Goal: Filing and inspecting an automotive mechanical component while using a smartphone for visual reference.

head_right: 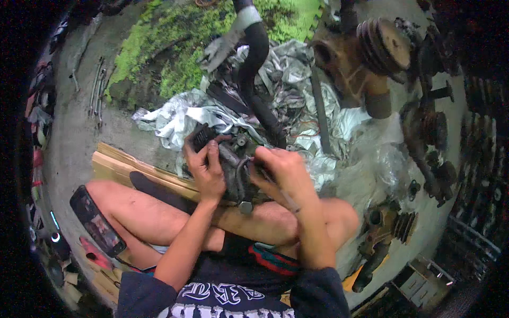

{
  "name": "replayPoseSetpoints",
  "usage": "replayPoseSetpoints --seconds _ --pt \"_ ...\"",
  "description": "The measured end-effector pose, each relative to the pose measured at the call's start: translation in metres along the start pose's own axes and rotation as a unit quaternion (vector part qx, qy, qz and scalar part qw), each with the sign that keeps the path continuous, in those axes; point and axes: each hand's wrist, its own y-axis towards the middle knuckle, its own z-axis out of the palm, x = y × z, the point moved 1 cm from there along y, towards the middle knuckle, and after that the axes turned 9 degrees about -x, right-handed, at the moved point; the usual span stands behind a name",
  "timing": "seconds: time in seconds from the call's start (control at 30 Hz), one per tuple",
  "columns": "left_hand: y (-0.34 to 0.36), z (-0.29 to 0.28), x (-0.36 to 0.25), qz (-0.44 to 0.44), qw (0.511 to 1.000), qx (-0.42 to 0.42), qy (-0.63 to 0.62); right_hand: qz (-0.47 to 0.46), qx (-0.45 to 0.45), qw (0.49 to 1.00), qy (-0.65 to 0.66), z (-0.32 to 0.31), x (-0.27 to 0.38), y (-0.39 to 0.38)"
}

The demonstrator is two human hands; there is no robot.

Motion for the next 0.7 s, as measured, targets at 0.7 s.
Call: replayPoseSetpoints --seconds 0.7 --pt "0.004 0.023 0.05 0.123 0.968 -0.209 0.069 -0.106 -0.108 0.978 0.145 0.237 0.3 -0.069"
